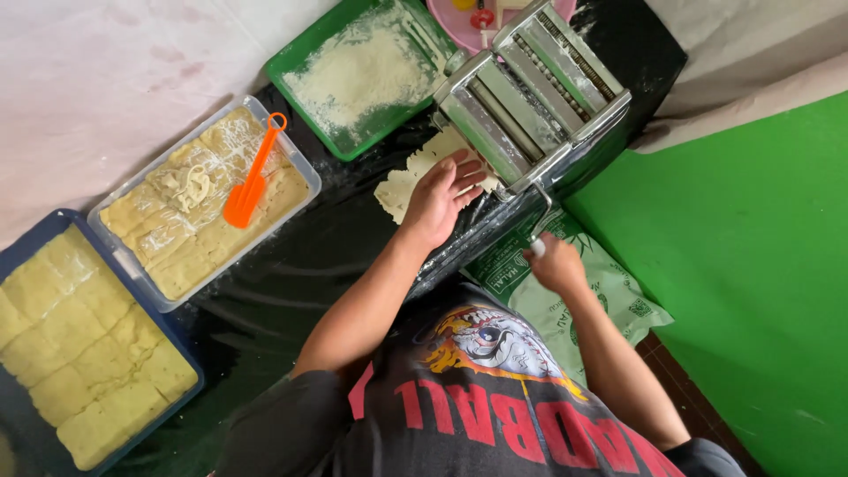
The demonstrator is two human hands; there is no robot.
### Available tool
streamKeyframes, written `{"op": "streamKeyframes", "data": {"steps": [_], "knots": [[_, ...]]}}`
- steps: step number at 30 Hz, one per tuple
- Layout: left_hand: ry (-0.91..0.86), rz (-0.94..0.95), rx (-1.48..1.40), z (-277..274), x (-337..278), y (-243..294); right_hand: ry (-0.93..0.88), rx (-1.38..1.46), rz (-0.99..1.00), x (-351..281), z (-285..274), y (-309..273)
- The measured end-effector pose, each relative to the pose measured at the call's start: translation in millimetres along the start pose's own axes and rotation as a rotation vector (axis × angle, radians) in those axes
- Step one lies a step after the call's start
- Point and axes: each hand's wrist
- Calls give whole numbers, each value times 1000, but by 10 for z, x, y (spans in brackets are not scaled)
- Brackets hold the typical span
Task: The person is cutting dough into squares and using a manual pasta machine to flatten sheets of dough.
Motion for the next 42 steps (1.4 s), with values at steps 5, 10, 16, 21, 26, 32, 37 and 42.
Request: {"op": "streamKeyframes", "data": {"steps": [5, 10, 16, 21, 26, 32, 37, 42], "knots": [[51, -25, -51, 154, 459, -92, -30, 71, 8, -531, -22, -382], [-32, -120, 301, 142, 732, 62, -22, 133, -20, -665, -63, -448], [-44, -33, 986, -9, 894, 6, -100, 116, 55, -1068, -412, -923], [0, -16, 1369, 190, 786, 108, 49, 54, -62, -1405, -1098, -1286], [33, -107, 1677, 177, 940, 95, 242, 50, -145, -1107, -1716, -1115], [205, 256, 1746, 116, 860, -117, 377, 21, -218, -290, -1907, -471], [295, 77, 1773, 265, 692, -176, 260, 79, -198, 356, -1382, 208], [402, 325, 1638, 364, 458, -200, 54, 291, -30, 223, -1121, 104]]}}
Point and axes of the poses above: each hand's wrist, its own x-axis towards the middle knuckle, its own z-axis out of the palm, y = z × x, and after that the axes turned 15 degrees about x, right-handed
